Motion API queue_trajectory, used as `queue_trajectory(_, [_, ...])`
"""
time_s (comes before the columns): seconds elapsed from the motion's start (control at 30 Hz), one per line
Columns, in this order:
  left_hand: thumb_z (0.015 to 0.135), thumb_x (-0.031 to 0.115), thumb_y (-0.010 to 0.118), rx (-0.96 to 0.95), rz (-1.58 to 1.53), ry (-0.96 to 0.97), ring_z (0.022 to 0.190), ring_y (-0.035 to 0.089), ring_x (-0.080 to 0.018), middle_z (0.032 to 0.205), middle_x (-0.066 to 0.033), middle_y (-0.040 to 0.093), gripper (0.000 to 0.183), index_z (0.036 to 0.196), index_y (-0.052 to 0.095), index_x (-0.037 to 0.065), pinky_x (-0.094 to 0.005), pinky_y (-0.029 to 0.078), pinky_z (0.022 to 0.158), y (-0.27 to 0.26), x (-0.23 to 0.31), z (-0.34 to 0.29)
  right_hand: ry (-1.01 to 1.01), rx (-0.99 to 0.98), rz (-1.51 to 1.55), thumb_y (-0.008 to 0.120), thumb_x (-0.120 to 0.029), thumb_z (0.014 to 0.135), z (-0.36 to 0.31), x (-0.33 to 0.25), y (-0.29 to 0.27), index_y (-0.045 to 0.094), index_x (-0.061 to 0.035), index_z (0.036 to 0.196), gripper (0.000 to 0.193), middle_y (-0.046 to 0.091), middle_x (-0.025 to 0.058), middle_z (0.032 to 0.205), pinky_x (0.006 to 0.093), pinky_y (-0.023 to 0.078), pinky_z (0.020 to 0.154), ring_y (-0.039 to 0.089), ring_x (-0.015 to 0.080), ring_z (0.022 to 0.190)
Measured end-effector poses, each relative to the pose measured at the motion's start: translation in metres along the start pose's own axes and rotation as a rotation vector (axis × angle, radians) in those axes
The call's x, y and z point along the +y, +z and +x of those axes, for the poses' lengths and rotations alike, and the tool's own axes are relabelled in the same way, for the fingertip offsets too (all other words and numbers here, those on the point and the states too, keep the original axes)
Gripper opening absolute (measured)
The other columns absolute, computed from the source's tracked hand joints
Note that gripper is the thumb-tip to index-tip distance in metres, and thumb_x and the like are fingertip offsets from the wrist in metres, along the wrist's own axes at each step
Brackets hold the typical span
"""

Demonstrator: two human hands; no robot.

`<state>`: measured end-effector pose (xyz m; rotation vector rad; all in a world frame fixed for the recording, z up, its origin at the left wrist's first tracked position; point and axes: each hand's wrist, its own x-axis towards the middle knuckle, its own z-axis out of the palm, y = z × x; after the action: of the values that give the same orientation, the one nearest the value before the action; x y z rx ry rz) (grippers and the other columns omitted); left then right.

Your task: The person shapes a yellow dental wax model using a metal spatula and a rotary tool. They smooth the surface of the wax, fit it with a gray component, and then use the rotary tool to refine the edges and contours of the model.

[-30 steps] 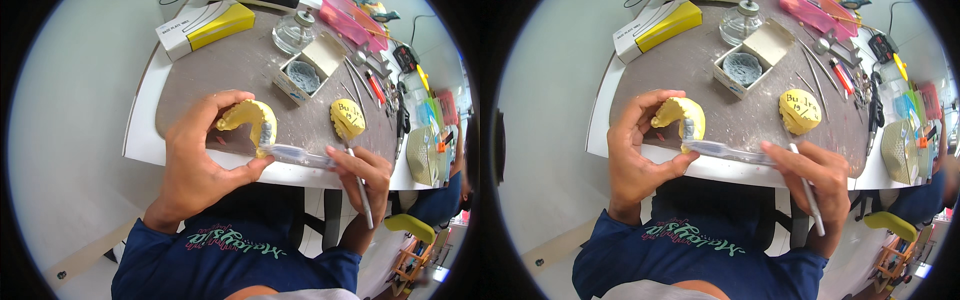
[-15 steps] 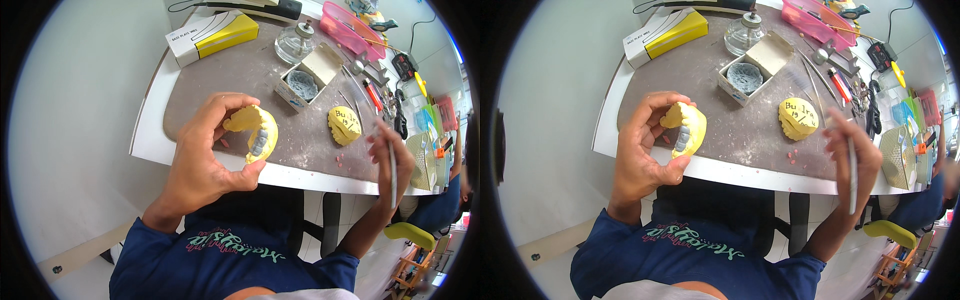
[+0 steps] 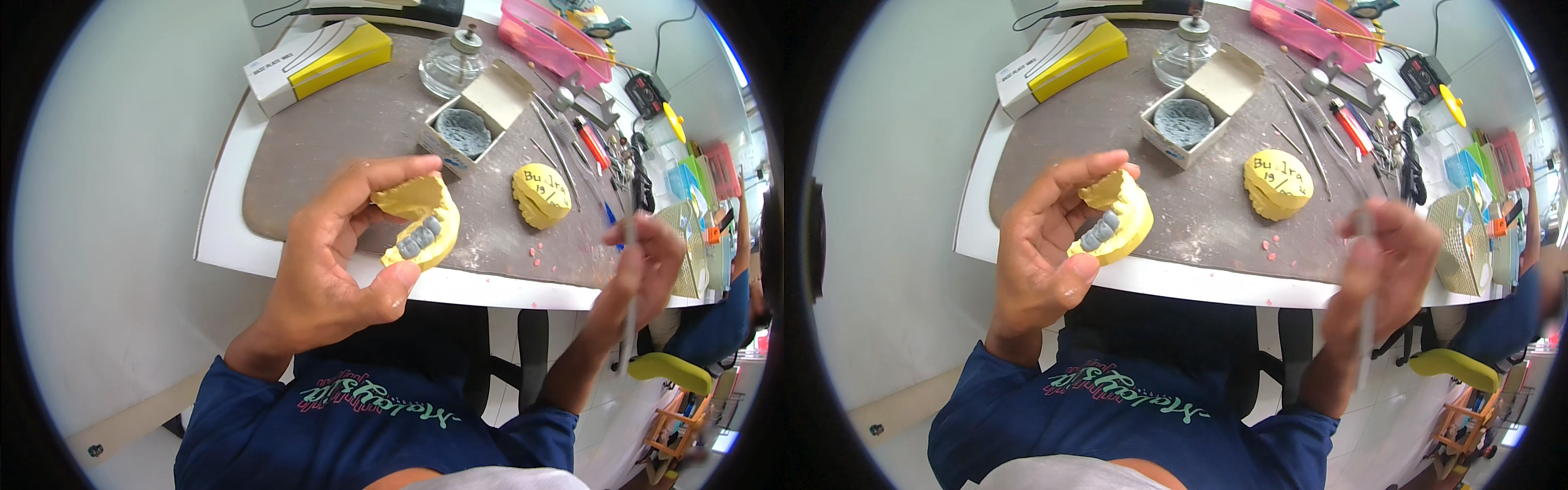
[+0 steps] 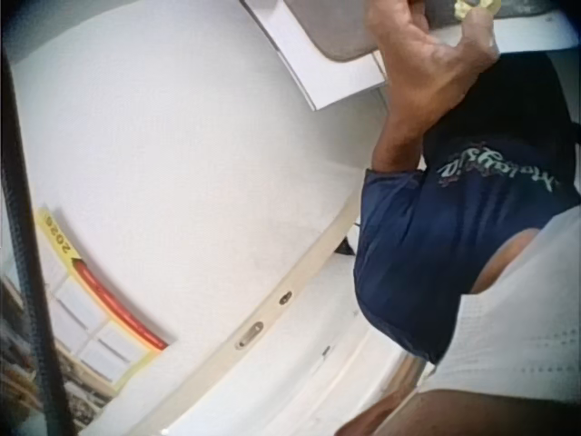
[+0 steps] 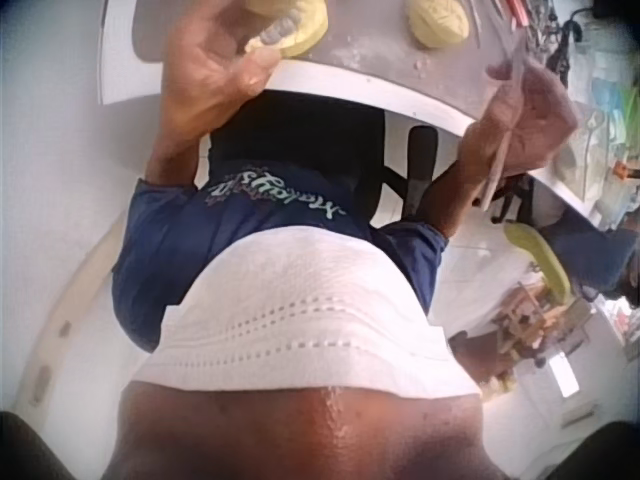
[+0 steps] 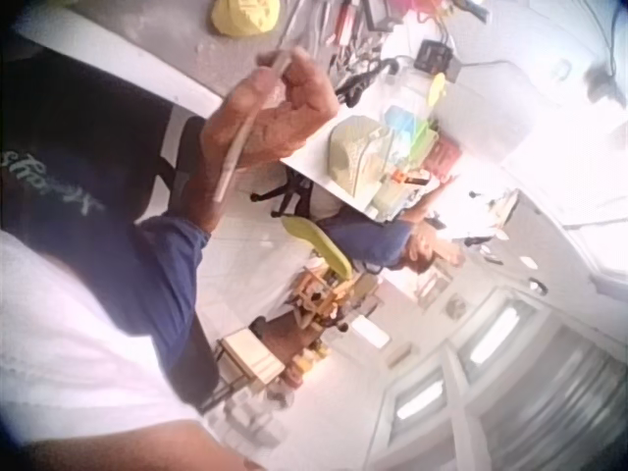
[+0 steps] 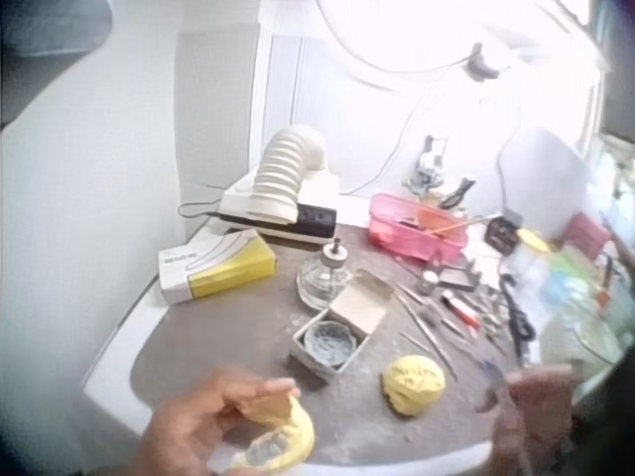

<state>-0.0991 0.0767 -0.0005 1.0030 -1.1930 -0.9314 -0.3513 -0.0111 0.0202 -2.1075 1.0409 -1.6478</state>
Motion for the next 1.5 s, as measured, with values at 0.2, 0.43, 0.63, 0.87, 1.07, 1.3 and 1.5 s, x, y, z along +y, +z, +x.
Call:
queue_trajectory(0.2, [0.079,0.026,0.068,-0.116,-0.154,0.036,0.122,0.058,-0.0289,0.133,-0.0272,0.055,0.056,0.124,0.059,-0.007,-0.0394,0.046,0.104,0.015,-0.003,0.004,-0.237,-0.15,0.3,0.069,0.002,0.077,-0.02,-0.03,0.031,0.061,-0.0044,0.099,0.025,0.068,0.0111,0.078,0.0473,0.058,0.087,0.071,0.0294,0.084])
queue_trajectory(0.43, [0.079,0.028,0.07,-0.133,0.036,0.18,0.116,0.061,-0.0306,0.134,-0.0308,0.053,0.044,0.11,0.069,-0.003,-0.0402,0.048,0.101,0.007,-0.01,0.004,-0.199,-0.132,0.439,0.079,-0.001,0.075,-0.033,-0.025,0.053,0.062,-0.0066,0.099,0.03,0.067,0.0096,0.081,0.0523,0.056,0.091,0.072,0.0334,0.092])
queue_trajectory(0.63, [0.08,0.033,0.07,-0.151,0.004,0.174,0.113,0.062,-0.0291,0.133,-0.0297,0.053,0.042,0.104,0.074,-0.002,-0.0397,0.048,0.099,0.003,-0.012,0.002,-0.204,-0.217,0.47,0.078,0.0,0.075,-0.035,-0.025,0.053,0.061,-0.0063,0.095,0.027,0.064,0.0091,0.08,0.0541,0.055,0.092,0.071,0.0395,0.098])
queue_trajectory(0.87, [0.075,0.02,0.072,-0.131,-0.074,0.132,0.115,0.061,-0.0263,0.131,-0.0201,0.058,0.037,0.107,0.076,0.001,-0.0373,0.047,0.101,0.003,-0.011,0.0,-0.182,-0.258,0.497,0.078,0.001,0.074,-0.037,-0.025,0.051,0.06,-0.0048,0.092,0.025,0.062,0.0085,0.077,0.0549,0.055,0.093,0.07,0.042,0.1])
queue_trajectory(1.07, [0.082,0.037,0.071,-0.12,-0.039,0.137,0.111,0.062,-0.0284,0.13,-0.0257,0.056,0.045,0.106,0.075,0.0,-0.0383,0.049,0.098,0.003,-0.012,-0.001,-0.193,-0.272,0.462,0.078,0.0,0.074,-0.037,-0.025,0.051,0.06,-0.0043,0.091,0.025,0.062,0.0088,0.076,0.0544,0.056,0.092,0.07,0.0417,0.1])
queue_trajectory(1.3, [0.085,0.045,0.07,-0.118,-0.024,0.151,0.107,0.064,-0.0284,0.127,-0.0284,0.056,0.05,0.105,0.074,-0.001,-0.0381,0.052,0.093,0.003,-0.014,-0.001,-0.175,-0.279,0.473,0.079,-0.001,0.076,-0.036,-0.027,0.051,0.061,-0.0043,0.091,0.023,0.063,0.0091,0.077,0.0541,0.056,0.092,0.07,0.0416,0.101])
queue_trajectory(1.5, [0.084,0.042,0.069,-0.119,-0.023,0.147,0.106,0.064,-0.028,0.126,-0.0275,0.057,0.047,0.104,0.074,0.0,-0.0374,0.053,0.092,0.002,-0.014,0.0,-0.193,-0.304,0.449,0.079,-0.002,0.075,-0.034,-0.026,0.05,0.062,-0.0048,0.092,0.024,0.062,0.0083,0.077,0.0536,0.056,0.092,0.07,0.0411,0.102])
